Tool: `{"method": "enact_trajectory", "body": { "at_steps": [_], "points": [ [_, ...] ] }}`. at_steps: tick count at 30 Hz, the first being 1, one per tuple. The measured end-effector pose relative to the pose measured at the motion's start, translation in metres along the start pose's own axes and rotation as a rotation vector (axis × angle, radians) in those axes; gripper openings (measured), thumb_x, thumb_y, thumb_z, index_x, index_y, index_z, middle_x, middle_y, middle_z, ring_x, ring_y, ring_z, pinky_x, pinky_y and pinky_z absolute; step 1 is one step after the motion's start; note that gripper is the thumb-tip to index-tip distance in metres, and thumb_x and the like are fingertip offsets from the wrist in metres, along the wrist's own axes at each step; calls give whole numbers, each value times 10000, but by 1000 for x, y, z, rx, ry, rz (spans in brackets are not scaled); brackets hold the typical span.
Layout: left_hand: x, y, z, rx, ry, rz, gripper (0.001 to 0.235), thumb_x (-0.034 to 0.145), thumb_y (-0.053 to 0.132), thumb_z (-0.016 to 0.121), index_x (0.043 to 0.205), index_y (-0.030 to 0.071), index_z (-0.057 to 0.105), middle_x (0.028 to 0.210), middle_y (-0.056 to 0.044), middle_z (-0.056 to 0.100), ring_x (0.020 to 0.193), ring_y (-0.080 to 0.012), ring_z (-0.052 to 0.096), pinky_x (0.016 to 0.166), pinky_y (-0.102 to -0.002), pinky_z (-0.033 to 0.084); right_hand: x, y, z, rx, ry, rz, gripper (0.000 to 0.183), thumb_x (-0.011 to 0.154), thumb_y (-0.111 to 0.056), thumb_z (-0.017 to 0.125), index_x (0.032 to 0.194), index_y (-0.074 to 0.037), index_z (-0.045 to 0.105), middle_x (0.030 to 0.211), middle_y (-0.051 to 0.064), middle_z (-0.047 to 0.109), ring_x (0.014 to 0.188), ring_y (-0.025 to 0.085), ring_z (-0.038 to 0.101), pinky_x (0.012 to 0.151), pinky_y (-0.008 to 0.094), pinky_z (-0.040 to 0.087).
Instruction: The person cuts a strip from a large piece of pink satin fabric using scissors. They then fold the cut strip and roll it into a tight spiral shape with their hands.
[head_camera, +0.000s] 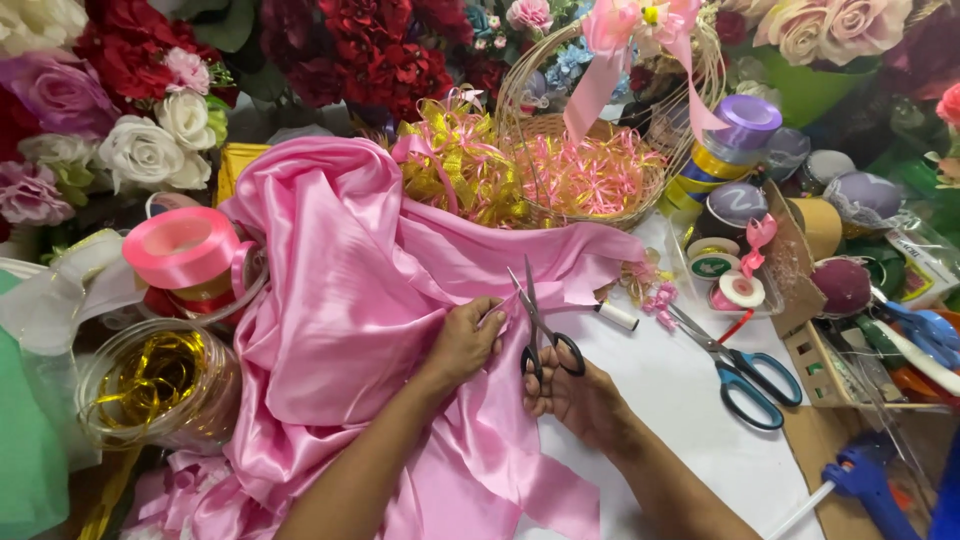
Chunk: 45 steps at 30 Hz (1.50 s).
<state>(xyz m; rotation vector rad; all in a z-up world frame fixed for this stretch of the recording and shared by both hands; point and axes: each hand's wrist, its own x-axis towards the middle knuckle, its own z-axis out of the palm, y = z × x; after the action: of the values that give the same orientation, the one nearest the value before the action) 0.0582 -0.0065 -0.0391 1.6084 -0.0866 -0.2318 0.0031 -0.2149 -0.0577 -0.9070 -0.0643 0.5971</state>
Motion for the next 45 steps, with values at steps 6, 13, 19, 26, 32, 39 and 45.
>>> {"method": "enact_trajectory", "body": {
  "at_steps": [6, 13, 19, 26, 32, 39, 45],
  "points": [
    [3, -8, 1, 360, 82, 212, 192, 1018, 219, 548, 934, 95, 666, 744, -77, 700, 662, -212, 626, 658, -373, 476, 3, 6, 1, 52, 84, -30, 404, 926, -463, 629, 985, -65, 588, 772, 94, 622, 630, 189, 585, 597, 317, 506],
    [3, -20, 3, 388, 78, 329, 124, 1009, 161, 583, 1017, 89, 684, 759, -89, 735, 651, -227, 683, 640, -375, 513, -2, 7, 14, 27, 334, -6, 286, 923, -322, 621, 851, -48, 586, 592, 40, 549, 443, 154, 458, 445, 279, 336],
    [2, -21, 2, 407, 65, 378, 97, 1008, 140, 585, 951, 107, 656, 677, -87, 681, 583, -227, 629, 597, -391, 478, -1, 14, 0, 35, 207, -53, 340, 951, -362, 608, 922, -23, 621, 634, 77, 592, 463, 183, 514, 428, 283, 352],
    [3, -27, 5, 550, 40, 407, 130, 983, 137, 584, 1063, 127, 686, 748, -125, 738, 640, -291, 698, 587, -433, 504, -4, -1, 23, -60, 389, 3, 300, 870, -347, 625, 826, -51, 600, 568, 11, 494, 441, 130, 383, 437, 277, 264],
    [-6, -14, 11, 597, -4, 330, 231, 978, 112, 573, 1180, 138, 681, 815, -124, 768, 682, -302, 733, 601, -441, 557, -2, -13, 4, -67, 174, -245, 380, 964, -355, 609, 1035, 16, 563, 820, 153, 660, 520, 184, 588, 441, 257, 453],
    [-12, 1, 9, 401, 119, 398, 570, 900, 10, 592, 1458, 114, 539, 653, -164, 696, 689, -352, 728, 703, -472, 594, -65, -87, -24, -829, 703, -439, 169, 935, -139, 705, 982, 8, 774, 779, 203, 772, 595, 182, 593, 561, 250, 462],
    [21, -28, -5, 207, 164, 294, 546, 952, -99, 419, 1488, -5, 467, 1290, -159, 686, 776, -207, 723, 740, -298, 659, -121, -92, -23, -1540, 1046, 304, 305, 838, -430, 658, 1066, -257, 761, 1030, -61, 826, 993, 188, 741, 886, 365, 514]
  ]
}}
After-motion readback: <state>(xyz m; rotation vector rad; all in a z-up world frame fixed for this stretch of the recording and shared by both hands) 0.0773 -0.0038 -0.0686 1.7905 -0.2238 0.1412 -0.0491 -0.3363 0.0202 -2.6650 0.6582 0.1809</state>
